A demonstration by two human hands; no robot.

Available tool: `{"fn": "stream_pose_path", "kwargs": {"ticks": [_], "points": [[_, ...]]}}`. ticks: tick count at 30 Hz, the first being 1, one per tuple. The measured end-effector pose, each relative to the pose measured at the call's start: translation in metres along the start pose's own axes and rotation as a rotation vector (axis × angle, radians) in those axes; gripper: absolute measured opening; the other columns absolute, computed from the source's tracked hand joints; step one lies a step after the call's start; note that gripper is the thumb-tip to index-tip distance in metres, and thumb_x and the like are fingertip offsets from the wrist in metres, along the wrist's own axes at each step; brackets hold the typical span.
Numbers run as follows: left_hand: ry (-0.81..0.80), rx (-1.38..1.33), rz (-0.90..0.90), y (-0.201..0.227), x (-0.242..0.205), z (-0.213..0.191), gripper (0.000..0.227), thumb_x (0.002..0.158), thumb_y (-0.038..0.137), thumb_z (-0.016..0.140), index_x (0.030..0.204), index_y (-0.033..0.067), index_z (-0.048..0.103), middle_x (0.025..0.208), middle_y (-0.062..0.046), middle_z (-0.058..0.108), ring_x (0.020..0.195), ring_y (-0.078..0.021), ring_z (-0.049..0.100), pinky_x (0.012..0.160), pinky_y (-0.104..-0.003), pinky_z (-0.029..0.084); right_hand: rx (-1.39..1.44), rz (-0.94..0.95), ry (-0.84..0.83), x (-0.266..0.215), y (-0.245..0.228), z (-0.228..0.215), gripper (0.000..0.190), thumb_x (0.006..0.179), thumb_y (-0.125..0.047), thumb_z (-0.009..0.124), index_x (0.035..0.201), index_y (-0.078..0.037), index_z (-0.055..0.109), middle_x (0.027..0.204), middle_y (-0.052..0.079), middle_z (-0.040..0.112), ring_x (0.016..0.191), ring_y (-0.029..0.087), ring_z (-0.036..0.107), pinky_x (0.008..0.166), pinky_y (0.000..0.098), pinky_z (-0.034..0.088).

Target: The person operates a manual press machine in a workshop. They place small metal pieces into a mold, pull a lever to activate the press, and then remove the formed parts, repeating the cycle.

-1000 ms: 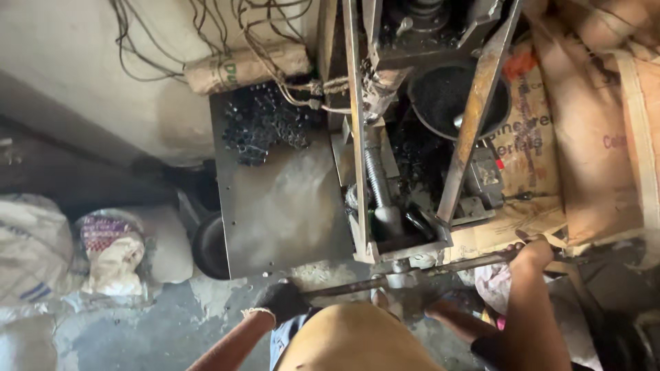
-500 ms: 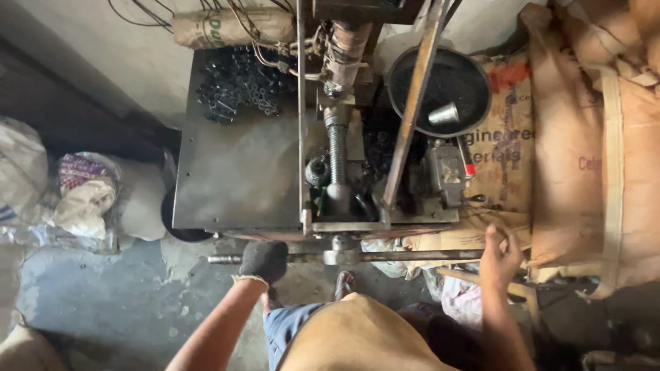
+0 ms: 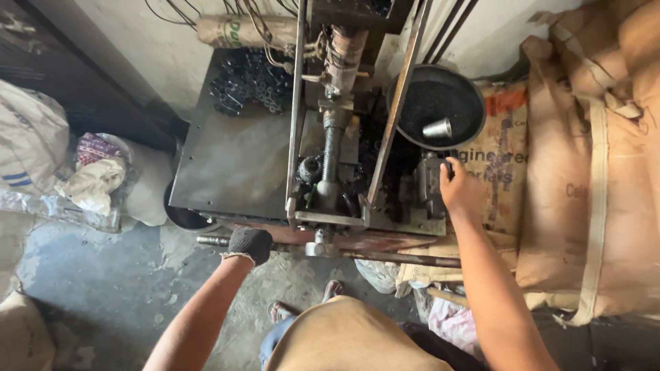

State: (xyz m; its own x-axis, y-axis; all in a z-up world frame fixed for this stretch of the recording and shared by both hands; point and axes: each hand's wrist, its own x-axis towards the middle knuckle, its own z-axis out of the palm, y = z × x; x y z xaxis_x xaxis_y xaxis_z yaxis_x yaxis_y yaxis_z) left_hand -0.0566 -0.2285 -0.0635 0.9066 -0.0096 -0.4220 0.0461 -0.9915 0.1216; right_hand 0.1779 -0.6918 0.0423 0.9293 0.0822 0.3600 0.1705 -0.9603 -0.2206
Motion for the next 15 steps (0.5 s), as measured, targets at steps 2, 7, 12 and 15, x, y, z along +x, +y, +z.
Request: {"fn": "stream_pose_path", "kwargs": {"ticks": [2,7,12,15], "points": [[0.001,-0.002,0.006,0.000,0.000,0.004,0.021,0.079,0.023,0.062,0.083,0.0145,0.080,0.089,-0.018,0.076,0.087,-0.0381,0.074,0.076,-0.050,0.057,0.003,0.026,0.008,0.012,0.003,0.013,0.021,0.103,-0.036,0.067,0.116,-0.022,0.075,0.084,0.018,0.073,0.077,0.040,0.070,0.068,0.0508,0.055],[0.027,0.013,0.021,0.003,-0.004,-0.001,0.021,0.079,0.023,0.061,0.085,0.0153,0.080,0.089,-0.017,0.076,0.086,-0.0372,0.075,0.075,-0.051,0.058,0.031,0.086,-0.022,0.025,0.012,0.034,0.017,0.099,-0.032,0.067,0.110,-0.023,0.076,0.085,0.019,0.073,0.080,0.043,0.070,0.071,0.0525,0.056],[-0.128,-0.021,0.096,0.005,-0.007,-0.036,0.029,0.080,0.033,0.060,0.086,0.0127,0.080,0.090,-0.019,0.074,0.087,-0.0397,0.073,0.079,-0.053,0.057,0.117,0.127,-0.043,0.023,0.012,0.032,0.019,0.097,-0.032,0.068,0.110,-0.021,0.077,0.087,0.021,0.073,0.083,0.043,0.070,0.074,0.0514,0.056],[-0.198,-0.033,0.131,0.007,-0.011,-0.058,0.042,0.088,0.043,0.054,0.085,0.0090,0.078,0.089,-0.020,0.073,0.086,-0.0404,0.073,0.080,-0.052,0.058,0.170,0.124,-0.039,0.024,0.012,0.030,0.021,0.098,-0.031,0.068,0.112,-0.019,0.077,0.089,0.021,0.073,0.085,0.042,0.070,0.076,0.0501,0.057]]}}
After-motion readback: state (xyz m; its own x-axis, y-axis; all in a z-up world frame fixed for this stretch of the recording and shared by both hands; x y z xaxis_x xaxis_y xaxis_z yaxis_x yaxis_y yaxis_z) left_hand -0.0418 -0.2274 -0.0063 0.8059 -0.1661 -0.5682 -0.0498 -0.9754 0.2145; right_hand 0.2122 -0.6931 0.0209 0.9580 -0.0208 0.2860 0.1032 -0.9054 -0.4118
